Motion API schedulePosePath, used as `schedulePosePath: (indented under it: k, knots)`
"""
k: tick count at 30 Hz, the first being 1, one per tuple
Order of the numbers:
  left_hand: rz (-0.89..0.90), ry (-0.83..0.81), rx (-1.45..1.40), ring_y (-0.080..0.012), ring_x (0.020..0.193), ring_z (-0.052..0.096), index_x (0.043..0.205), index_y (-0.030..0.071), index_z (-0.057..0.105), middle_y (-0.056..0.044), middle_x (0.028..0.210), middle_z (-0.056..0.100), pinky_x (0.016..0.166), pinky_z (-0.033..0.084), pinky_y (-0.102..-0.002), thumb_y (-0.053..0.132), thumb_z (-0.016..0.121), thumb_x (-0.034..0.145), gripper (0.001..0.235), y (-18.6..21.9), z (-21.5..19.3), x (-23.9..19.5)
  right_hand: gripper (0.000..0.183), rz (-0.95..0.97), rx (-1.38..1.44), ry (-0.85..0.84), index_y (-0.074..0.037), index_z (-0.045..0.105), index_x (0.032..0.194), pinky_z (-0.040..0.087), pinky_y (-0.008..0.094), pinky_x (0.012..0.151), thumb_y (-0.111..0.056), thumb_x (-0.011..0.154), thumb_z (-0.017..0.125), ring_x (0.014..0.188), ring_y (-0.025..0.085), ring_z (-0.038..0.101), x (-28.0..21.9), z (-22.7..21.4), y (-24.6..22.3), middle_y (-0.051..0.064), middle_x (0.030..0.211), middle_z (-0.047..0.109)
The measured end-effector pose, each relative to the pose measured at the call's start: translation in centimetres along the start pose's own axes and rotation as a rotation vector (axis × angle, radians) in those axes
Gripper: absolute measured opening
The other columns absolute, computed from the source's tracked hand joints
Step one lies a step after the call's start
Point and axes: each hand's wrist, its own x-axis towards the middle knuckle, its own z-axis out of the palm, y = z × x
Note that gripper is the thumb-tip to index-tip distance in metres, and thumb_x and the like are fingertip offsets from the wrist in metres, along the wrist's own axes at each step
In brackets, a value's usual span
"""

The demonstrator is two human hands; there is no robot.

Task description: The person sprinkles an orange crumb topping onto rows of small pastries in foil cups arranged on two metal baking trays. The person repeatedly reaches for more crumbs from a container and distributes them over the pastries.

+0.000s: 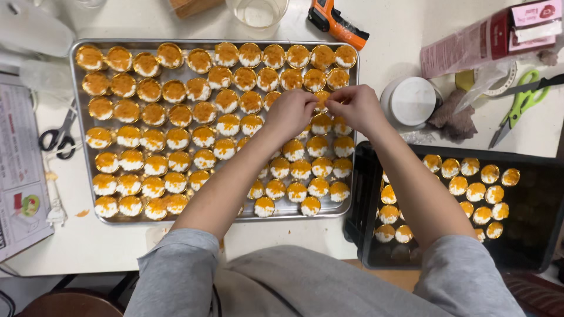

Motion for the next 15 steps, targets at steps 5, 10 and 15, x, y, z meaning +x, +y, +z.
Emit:
schedulePosePath:
  k: [5,10,15]
  knots:
    - [-0.069,-0.006,0.019,-0.0319,0.093,0.071,0.099,0.012,0.076,-0.009,0.091,0.075,0.083,0.054,-0.046,0.022,0.07,0.089,0.015,0.0,1.0,1.7,0.017,0.095,-0.169,-0.051,-0.008,0.081,0.092,0.056,0.032,0.067,-0.021,0.082,0.078,0.07,0.016,0.069,3.5,-0.3,1.4,0.007,0.08,0.075]
    - [0.0,0.032,0.221,-0.0283,0.091,0.067,0.09,0.013,0.078,-0.007,0.085,0.075,0.088,0.048,-0.048,0.02,0.071,0.088,0.01,0.0,1.8,2.3,0.02,0.114,-0.199,-0.045,-0.008,0.081,0.095,0.057,0.033,0.07,-0.024,0.083,0.078,0.073,0.018,0.071,4.5,0.2,2.3,0.009,0.081,0.075]
    - [0.081,0.123,0.302,-0.0248,0.095,0.062,0.087,0.015,0.079,-0.004,0.091,0.075,0.089,0.041,-0.045,0.02,0.072,0.087,0.008,0.0,2.0,2.1,0.018,0.003,-0.292,-0.004,-0.011,0.081,0.095,0.057,0.036,0.073,-0.023,0.082,0.078,0.076,0.022,0.073,4.5,0.5,1.7,0.009,0.086,0.076]
